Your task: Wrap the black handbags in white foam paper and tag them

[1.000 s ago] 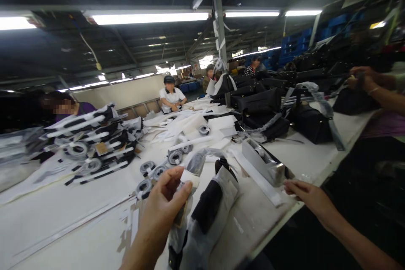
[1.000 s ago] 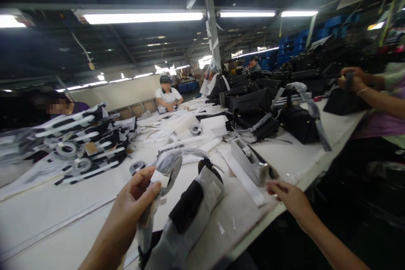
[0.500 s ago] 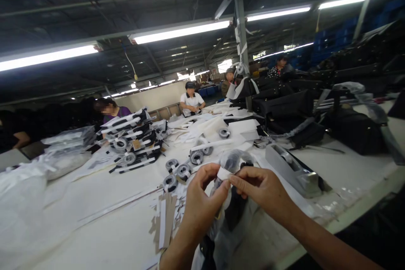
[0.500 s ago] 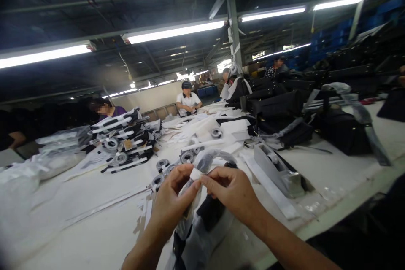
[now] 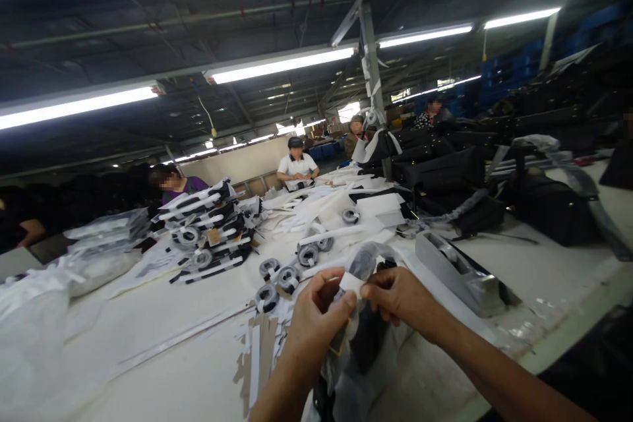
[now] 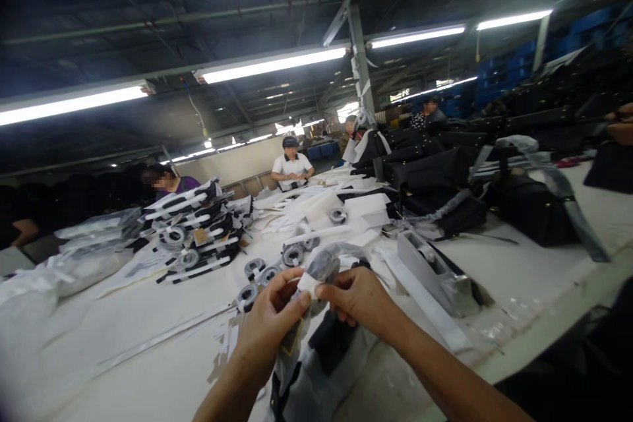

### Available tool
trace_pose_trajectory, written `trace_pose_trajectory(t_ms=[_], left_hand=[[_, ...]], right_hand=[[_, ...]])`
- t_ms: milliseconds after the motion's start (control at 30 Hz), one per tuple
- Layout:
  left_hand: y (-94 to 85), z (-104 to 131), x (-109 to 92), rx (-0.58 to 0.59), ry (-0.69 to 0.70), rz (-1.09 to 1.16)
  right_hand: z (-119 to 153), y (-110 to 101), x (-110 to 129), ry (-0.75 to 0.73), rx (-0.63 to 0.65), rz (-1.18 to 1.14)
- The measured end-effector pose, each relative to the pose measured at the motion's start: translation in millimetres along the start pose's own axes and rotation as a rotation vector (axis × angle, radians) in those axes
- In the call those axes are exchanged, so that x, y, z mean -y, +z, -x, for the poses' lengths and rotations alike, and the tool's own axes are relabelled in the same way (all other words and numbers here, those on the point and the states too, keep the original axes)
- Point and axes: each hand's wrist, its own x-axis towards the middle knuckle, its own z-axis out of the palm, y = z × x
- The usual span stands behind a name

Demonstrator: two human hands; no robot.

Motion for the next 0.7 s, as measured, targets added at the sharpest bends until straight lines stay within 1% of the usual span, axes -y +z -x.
trace_pose_trajectory(t_ms=[67, 133, 200, 267, 333, 400, 467, 567, 700], left_hand=[[1.9, 0.1, -0.8, -0.01, -0.029, 0.069], [3.4, 0.4, -2.2, -0.025, -0.043, 0.129], [4.2, 1.1, -3.6, -0.046, -0.043, 0.151], [4.4, 2.1, -4.7, -0.077, -0.035, 0.124], [4.0, 3.3, -5.4, -0.098, -0.022, 0.063], [3.5, 4.4, -5.3, -0.087, 0.01, -0.018], [3.5, 5.2, -4.3, -0.07, 0.074, -0.086], [5.7, 5.7, -0.6, -0.053, 0.16, -0.145], [11.1, 7.5, 4.8, -0.081, 0.298, -0.202]], right_hand=[[-1.9, -3.3, -6.9, -0.016, -0.009, 0.019], [3.2, -6.3, -10.0, -0.034, -0.092, 0.049], [14.9, -6.7, -9.2, -0.064, -0.192, 0.023], [30.2, -3.1, -5.0, -0.127, -0.247, -0.041], [44.0, 3.9, 1.6, -0.191, -0.234, -0.065], [52.1, 12.3, 8.7, -0.23, -0.189, -0.039], [52.8, 20.0, 14.1, -0.245, -0.169, -0.029], [43.2, 29.2, 17.4, -0.269, -0.208, -0.077], [29.2, 38.4, 18.5, -0.271, -0.233, -0.235]])
